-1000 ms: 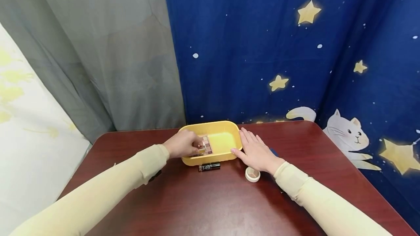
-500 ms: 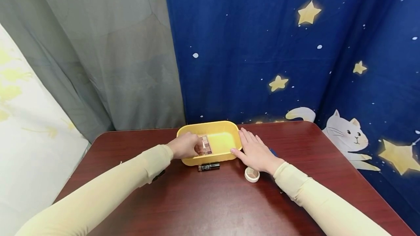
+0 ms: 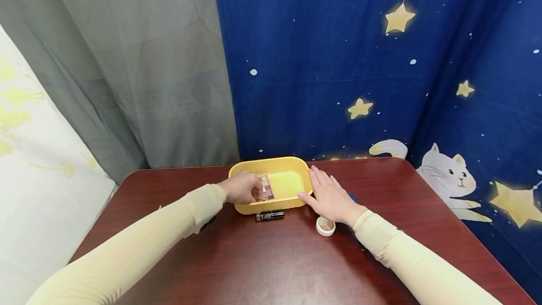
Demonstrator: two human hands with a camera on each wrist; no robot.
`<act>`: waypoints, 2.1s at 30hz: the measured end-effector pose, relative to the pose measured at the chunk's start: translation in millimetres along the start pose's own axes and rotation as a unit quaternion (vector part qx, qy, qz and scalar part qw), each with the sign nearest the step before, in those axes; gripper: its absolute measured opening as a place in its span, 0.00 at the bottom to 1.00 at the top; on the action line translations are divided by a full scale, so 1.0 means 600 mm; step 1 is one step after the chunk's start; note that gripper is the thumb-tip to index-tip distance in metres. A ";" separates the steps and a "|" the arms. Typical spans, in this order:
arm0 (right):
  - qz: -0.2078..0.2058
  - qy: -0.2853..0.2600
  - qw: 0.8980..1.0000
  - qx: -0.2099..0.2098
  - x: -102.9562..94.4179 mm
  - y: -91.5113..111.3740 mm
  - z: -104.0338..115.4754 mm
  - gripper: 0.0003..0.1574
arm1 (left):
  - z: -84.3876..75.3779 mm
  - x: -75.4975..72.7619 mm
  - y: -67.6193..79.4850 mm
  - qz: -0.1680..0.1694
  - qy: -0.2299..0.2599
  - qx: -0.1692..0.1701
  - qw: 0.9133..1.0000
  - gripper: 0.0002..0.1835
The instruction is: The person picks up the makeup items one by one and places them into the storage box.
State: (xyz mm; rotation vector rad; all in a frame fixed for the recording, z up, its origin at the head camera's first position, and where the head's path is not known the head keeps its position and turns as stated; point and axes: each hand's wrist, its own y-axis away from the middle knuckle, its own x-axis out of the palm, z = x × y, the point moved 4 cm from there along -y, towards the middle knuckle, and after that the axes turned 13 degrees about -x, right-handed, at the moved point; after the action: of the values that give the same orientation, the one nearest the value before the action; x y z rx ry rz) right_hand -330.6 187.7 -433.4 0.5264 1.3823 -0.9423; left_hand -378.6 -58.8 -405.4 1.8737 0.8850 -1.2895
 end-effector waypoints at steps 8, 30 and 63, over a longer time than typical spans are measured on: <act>-0.003 0.003 1.000 -0.005 0.004 0.000 -0.002 0.58 | 0.006 0.002 0.004 0.004 0.012 0.016 1.000 0.12; -0.005 0.008 1.000 -0.009 -0.002 0.002 0.003 0.56 | 0.032 -0.036 0.046 -0.125 0.130 -0.064 0.982 0.05; 0.004 0.004 1.000 -0.002 0.003 0.002 0.000 0.59 | 0.070 0.022 0.108 -0.193 0.108 -0.162 0.962 0.57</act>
State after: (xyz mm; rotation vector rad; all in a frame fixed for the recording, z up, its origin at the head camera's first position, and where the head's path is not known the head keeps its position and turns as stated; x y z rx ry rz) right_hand -329.9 187.7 -435.6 0.5327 1.3877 -0.9322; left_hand -341.3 -126.2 -419.1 1.6482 1.5393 -1.0810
